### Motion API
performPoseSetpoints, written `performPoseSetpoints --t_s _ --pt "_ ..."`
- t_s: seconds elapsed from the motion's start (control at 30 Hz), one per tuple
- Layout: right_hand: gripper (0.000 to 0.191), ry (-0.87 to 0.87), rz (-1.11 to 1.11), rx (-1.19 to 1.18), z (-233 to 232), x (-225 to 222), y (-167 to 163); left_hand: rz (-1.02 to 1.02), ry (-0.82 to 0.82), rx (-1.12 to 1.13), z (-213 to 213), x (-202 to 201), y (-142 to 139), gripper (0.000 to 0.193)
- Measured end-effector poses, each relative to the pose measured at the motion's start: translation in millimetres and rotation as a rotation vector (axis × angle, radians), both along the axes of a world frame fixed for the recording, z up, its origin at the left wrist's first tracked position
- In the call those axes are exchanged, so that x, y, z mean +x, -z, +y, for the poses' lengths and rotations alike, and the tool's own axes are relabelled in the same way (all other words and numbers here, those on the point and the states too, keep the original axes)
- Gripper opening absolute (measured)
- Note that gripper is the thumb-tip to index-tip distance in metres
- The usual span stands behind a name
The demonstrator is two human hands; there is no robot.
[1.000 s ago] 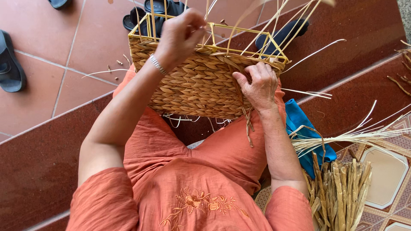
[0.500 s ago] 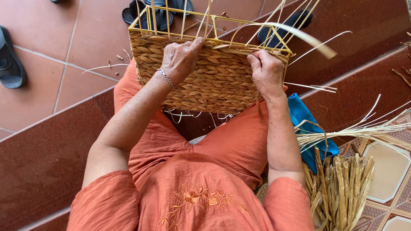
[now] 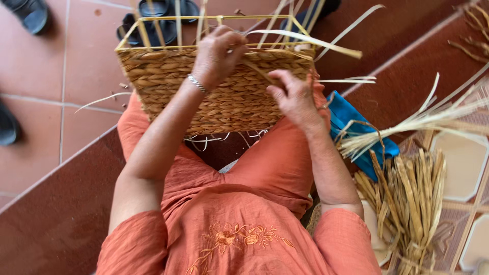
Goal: The person weaves a basket by hand, interlacing dried palm leaves through a vertical frame. They repeatedly pull strands through the weave, adjust tension, and occasionally reach for additional material from a nearby bundle.
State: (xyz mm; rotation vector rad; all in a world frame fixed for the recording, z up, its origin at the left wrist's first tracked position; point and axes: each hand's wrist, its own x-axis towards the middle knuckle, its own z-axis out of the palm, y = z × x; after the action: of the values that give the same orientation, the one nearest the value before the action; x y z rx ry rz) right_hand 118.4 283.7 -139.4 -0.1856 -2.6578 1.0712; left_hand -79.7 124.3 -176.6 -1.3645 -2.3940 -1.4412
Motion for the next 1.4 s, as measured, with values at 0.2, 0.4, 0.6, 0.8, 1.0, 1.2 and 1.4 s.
performPoseSetpoints --t_s 0.2,0.4,0.6,0.8,1.0,1.2,1.4 --pt "0.044 0.120 -0.027 -0.011 -51.6 106.7 14.2 -0.042 0.180 -0.004 -27.0 6.9 -4.7 0.012" --pt "0.017 0.348 0.023 -0.128 -84.4 214.0 21.5 -0.379 0.334 -0.131 -73.8 0.9 28.5 0.008" --pt "0.002 1.022 0.118 -0.150 -0.8 308.0 73.4 -0.422 0.241 -0.462 -85.3 -17.3 82.7 0.034" --pt "0.017 1.117 -0.235 0.547 56.1 376.5 109.3 -0.366 0.226 -0.452 -87.5 -3.9 67.9 0.037" --pt "0.012 1.151 -0.247 0.532 62.2 385.4 119.6 -0.455 0.216 -0.300 -79.6 12.6 48.5 0.032" --pt "0.012 1.135 -0.195 0.473 45.6 388.4 122.3 -0.543 0.086 -0.346 -84.5 -0.5 76.4 0.037" --pt "0.024 1.017 -0.082 0.225 15.2 361.4 133.4 -0.464 0.078 -0.505 -93.6 -9.4 93.3 0.034"
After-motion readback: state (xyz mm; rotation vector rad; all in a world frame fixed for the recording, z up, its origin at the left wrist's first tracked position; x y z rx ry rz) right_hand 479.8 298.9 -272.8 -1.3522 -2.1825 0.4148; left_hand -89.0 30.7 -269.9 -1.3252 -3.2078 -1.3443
